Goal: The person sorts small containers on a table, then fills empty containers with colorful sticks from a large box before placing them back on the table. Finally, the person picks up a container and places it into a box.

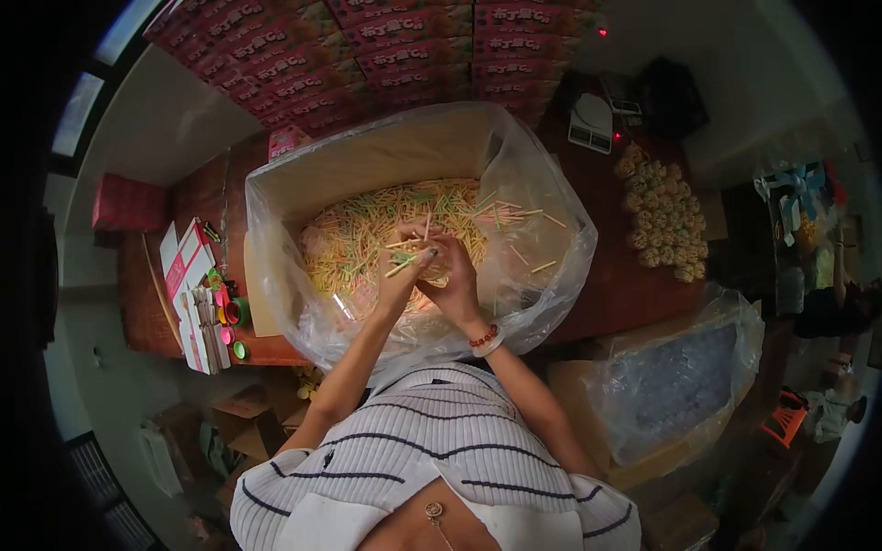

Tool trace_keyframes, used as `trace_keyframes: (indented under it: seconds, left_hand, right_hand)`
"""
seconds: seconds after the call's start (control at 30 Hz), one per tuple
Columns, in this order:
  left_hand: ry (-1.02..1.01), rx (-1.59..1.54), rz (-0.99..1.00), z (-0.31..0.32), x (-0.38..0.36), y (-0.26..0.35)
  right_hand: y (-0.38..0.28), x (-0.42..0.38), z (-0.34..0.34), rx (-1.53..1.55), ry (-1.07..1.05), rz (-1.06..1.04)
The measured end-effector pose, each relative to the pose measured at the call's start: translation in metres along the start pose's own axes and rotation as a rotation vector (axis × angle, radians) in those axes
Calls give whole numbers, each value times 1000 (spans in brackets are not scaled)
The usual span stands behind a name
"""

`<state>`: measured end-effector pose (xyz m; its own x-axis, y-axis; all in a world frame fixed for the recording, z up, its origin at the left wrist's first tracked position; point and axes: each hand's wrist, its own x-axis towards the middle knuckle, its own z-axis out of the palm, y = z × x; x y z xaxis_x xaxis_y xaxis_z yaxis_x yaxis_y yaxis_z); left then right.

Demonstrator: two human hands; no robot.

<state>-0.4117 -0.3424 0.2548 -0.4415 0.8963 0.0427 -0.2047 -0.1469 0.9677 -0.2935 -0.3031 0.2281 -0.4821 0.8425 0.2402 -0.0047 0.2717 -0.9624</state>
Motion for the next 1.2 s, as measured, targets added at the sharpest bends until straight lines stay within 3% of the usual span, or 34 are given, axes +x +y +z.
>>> trace_keyframes:
  seconds: [0.07, 0.13, 0.2, 0.23, 0.3, 0.33, 0.37, 0.43, 0.57, 0.67, 0.73, 0.83, 0.87, 0.93, 0.97, 1.03, 1.07, 1.1, 1.17, 1.2]
  left_hand:
    - [-53, 19, 10, -5, -2, 2]
    - [-94, 43, 26, -11, -1, 9]
    - [-268, 370, 177, -19, 1, 15]
    - [-268, 247, 115, -24, -1, 16]
    - [-188, 318, -14, -60, 4, 12]
    - [-187, 599, -13, -93, 8, 0]
    - [-182, 596, -18, -126, 10, -7]
    - [-391, 1509, 132, -180, 17, -24]
    - [-568, 1476, 278, -215, 36, -76]
    - [-724, 1501, 326, -200, 74, -94]
    - [-850, 1357, 289, -183, 98, -90]
    - [-823, 1260, 454, -176, 112, -108]
    - [-828, 1252, 452, -175, 112, -114]
    - [-805, 1249, 203, -173, 113, -120]
    - [-806, 1250, 206, -173, 108, -121]
    - [-462, 1121, 154, -167, 86, -112]
    - [-464, 1124, 159, -162, 78, -109]
    - [-344, 933, 3, -155, 68, -104]
    - [-148, 577, -184, -143, 50, -103]
    - [-141, 578, -184, -135, 43, -97]
  right_hand:
    - [1, 0, 1, 207, -53, 160]
    - [13, -3, 7, 248, -51, 131]
    - [29, -1, 12, 218, -71, 27]
    - [35, -5, 12, 223, -79, 33]
    - [48, -3, 9, 338, -67, 245]
    - [55, -4, 4, 404, -37, 221]
    - [55, -7, -4, 403, -42, 227]
    - [48, -10, -22, 244, 17, 265]
    - [34, -28, -38, 248, 121, 323]
    - [29, -41, -42, 246, 139, 372]
    - [28, -48, -42, 261, 173, 391]
    - [30, -50, -37, 246, 204, 419]
    - [32, -50, -36, 232, 185, 426]
    - [31, -47, -32, 218, 168, 432]
    - [30, -45, -29, 261, 162, 435]
    - [26, -41, -20, 306, 156, 432]
    - [25, -41, -13, 309, -4, 480]
    - [23, -44, -6, 314, -160, 530]
    - [29, -33, 0, 303, -196, 437]
    - [30, -26, 3, 458, -103, 561]
